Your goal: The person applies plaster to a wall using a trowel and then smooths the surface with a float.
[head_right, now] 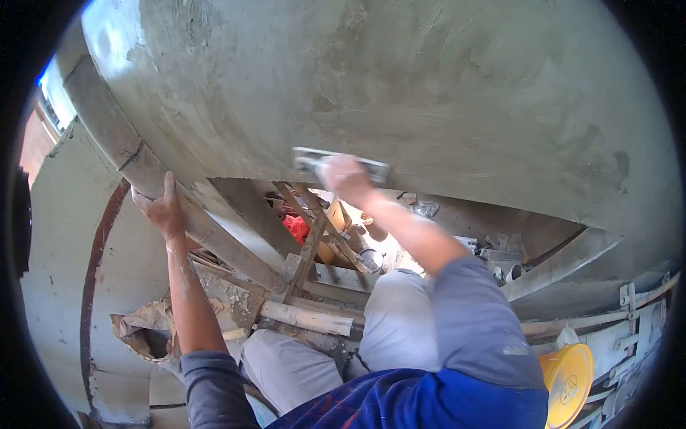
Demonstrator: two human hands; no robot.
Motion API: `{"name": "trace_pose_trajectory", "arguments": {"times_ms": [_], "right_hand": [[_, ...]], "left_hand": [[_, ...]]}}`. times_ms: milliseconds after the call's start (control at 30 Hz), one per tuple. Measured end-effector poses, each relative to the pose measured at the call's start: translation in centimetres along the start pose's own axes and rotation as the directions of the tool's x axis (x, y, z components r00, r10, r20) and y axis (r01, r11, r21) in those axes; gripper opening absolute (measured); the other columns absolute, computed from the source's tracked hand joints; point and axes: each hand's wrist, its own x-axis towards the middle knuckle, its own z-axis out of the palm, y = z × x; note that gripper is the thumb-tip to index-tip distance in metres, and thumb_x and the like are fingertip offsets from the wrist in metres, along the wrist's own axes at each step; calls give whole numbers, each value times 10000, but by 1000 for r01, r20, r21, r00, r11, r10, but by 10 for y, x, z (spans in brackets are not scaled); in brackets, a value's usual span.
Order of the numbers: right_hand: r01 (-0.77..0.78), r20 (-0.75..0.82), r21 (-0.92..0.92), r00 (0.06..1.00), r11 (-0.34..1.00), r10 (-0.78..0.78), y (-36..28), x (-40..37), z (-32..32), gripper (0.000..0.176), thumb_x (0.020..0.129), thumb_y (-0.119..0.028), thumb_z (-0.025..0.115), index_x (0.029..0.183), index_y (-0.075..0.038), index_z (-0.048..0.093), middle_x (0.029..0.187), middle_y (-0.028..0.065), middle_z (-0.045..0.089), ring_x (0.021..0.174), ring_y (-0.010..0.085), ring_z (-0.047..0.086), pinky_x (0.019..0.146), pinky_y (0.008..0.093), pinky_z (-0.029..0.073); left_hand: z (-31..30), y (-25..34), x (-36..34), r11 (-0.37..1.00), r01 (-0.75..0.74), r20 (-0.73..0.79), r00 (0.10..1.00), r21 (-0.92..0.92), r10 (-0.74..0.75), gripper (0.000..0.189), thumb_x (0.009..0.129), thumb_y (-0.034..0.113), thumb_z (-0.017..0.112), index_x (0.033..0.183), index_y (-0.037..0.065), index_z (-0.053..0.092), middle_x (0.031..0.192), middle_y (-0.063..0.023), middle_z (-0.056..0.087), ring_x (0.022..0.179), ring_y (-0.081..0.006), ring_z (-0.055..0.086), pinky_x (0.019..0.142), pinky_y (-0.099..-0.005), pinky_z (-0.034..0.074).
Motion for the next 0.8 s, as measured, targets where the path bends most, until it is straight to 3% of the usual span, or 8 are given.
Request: {"name": "trace_pose_trajectory", "arguments": {"times_ms": [67, 167, 267, 433, 533, 600, 667, 800], "right_hand": [[-99, 160, -79, 981, 992, 110, 49, -66, -81, 96, 793, -111, 643, 852, -63, 584, 792, 81, 535, 762, 244, 540, 681, 393, 414], [-275, 73, -335, 946, 901, 316, 108, -150, -200, 267, 737, -152, 730, 947, -57, 597, 863, 105, 570, 768, 284, 559, 667, 433, 405], [-306, 58, -436, 929, 846, 366, 143, -199, -244, 318, 738, -52, 722, 1013, -40, 563, 953, 159, 577, 876, 361, 566, 771, 473, 439], [-80, -58, -146, 996, 986, 72, 86, -92, -114, 392, 704, -80, 771, 1044, -54, 578, 941, 104, 597, 853, 271, 579, 737, 415, 440], [-139, -69, 24, 988, 990, 140, 9, 9, -8, 178, 798, -68, 622, 974, -64, 597, 894, 96, 576, 790, 247, 541, 692, 392, 408], [-117, -94, -59, 989, 991, 111, -31, 55, 40, 186, 805, -170, 559, 964, -82, 596, 932, 74, 566, 883, 237, 534, 730, 390, 411], [-91, 24, -19, 996, 996, 91, -58, 80, 63, 193, 809, -178, 549, 971, -85, 599, 952, 77, 575, 891, 231, 534, 739, 394, 412], [-21, -22, -88, 1000, 996, 19, -42, 58, 41, 154, 814, -167, 552, 941, -87, 589, 917, 82, 572, 870, 229, 535, 723, 381, 409]], "left_hand": [[0, 1, -5, 1000, 4, -4, 1000, 6, -4, 856, 779, 280, 815, 1386, -111, 355, 1321, -243, 480, 1235, -345, 491, 1041, -427, 403], [-1, 4, -2, 1000, 19, 4, 1000, -5, -19, 854, 780, 282, 817, 1385, -109, 358, 1318, -235, 485, 1227, -333, 499, 1037, -415, 410], [-1, 11, -3, 999, 48, -5, 999, -10, -48, 839, 785, 272, 816, 1381, -109, 364, 1306, -227, 496, 1211, -320, 512, 1031, -406, 417], [2, 7, -5, 1000, 12, -27, 1000, 14, -12, 818, 791, 254, 814, 1375, -108, 372, 1293, -223, 506, 1198, -303, 522, 1020, -406, 422], [1, 5, -5, 1000, 18, -12, 1000, -18, -18, 822, 787, 257, 818, 1374, -108, 373, 1303, -226, 499, 1206, -299, 516, 1017, -409, 422], [4, 3, -3, 1000, 16, -23, 1000, -12, -16, 823, 785, 258, 819, 1371, -111, 375, 1302, -226, 501, 1202, -302, 520, 1015, -409, 423], [1, 5, -3, 1000, -2, -15, 1000, 17, 2, 825, 784, 262, 820, 1369, -113, 376, 1301, -227, 502, 1200, -307, 523, 1016, -410, 424], [-1, 3, -3, 1000, -9, -12, 1000, 25, 9, 830, 783, 276, 818, 1372, -111, 379, 1302, -230, 506, 1208, -320, 520, 1022, -415, 422]]}}
